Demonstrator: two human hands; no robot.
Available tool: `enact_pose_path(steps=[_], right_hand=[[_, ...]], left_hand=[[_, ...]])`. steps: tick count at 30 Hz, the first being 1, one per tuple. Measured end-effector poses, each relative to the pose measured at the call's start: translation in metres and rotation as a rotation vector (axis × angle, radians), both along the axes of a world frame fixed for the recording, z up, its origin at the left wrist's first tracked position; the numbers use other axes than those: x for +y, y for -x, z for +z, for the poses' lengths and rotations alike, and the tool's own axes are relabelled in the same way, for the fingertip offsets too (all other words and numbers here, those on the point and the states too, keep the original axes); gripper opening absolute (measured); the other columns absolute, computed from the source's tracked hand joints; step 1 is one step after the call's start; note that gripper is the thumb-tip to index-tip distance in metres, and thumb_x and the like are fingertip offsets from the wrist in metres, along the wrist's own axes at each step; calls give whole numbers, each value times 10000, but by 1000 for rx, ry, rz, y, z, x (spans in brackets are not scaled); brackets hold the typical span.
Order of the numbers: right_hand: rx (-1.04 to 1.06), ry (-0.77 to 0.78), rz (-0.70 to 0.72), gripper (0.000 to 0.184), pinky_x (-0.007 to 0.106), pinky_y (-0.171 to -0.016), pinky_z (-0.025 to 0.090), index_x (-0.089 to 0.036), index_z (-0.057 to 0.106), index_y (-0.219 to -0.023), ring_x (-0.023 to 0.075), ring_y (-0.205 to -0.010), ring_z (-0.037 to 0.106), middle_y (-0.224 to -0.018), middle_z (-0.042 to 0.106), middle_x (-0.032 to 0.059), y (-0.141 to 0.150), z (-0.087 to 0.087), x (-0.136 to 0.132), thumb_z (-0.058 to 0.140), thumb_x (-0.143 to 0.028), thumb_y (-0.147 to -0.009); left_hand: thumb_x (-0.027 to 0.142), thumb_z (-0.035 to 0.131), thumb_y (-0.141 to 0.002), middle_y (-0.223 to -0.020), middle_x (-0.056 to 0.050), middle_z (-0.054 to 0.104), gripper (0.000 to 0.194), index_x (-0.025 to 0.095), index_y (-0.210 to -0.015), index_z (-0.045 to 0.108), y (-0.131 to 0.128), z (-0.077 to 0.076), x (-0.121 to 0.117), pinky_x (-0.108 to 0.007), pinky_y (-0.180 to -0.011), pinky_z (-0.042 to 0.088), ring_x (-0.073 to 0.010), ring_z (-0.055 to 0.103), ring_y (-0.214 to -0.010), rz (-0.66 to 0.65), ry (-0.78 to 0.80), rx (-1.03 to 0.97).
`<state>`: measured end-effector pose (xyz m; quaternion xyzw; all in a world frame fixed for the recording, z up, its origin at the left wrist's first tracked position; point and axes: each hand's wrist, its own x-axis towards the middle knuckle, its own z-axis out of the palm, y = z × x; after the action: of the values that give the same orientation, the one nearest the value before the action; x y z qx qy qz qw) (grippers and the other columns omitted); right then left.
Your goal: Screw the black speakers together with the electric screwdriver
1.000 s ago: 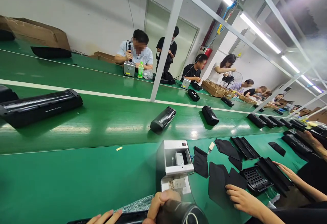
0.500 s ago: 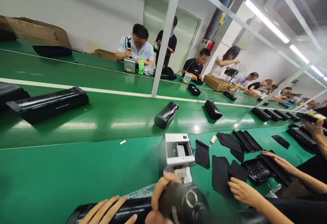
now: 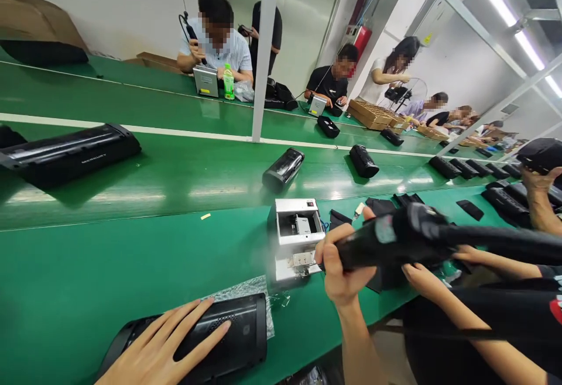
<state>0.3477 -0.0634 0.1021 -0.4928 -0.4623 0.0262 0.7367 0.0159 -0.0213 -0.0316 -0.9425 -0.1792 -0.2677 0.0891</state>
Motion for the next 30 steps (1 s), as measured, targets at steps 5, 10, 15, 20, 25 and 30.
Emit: enact_pose_path(steps=[5,10,15,20,25,30], right_hand=[[89,42,64,394,260,-423,482,-310,605,-1404,119,-402,513,-688,580,-113,5,-19,1,788,-307,-1056],[158,28,183,441,263,-357,463,-350,698,-1405,132,-346,506,-650,595,-107,26,4,-21,859,-314,-995],[206,-61,387,595,293,-406,517,-424,606,-1547,124,-365,515,-709,679,-101,70,32,-17,858,-282,-1027],[136,-8,473,547,274,-418,479,-408,558,-1583,122,-394,482,-686,570,-108,100,27,9,714,-227,-1091],[92,-10,467,547,272,-412,454,-389,544,-1594,118,-387,462,-683,545,-112,102,24,13,682,-215,-1094],[101,16,491,547,280,-409,475,-440,563,-1586,122,-382,491,-687,573,-103,99,21,8,713,-237,-1101]], left_hand=[[755,848,-943,-1590,-2,738,732,356,-1544,721,0,13,-9,-360,-1192,568,-276,714,-1393,-1,144,-6],[642,748,-1081,-1565,-10,754,582,269,-1528,723,0,23,-13,-344,-1245,523,-249,723,-1375,-50,162,25],[610,698,-1124,-1611,-44,725,603,220,-1583,671,0,28,-15,-397,-1237,513,-270,723,-1400,-76,169,113],[629,667,-1132,-1625,-51,716,614,210,-1581,664,-2,26,-18,-425,-1264,453,-281,701,-1428,-67,168,119],[623,633,-1147,-1598,-56,736,599,204,-1574,670,-3,24,-18,-425,-1278,405,-274,703,-1415,-84,160,101],[618,648,-1142,-1599,-62,735,603,200,-1576,669,-5,26,-17,-429,-1255,442,-285,717,-1407,-79,155,124]])
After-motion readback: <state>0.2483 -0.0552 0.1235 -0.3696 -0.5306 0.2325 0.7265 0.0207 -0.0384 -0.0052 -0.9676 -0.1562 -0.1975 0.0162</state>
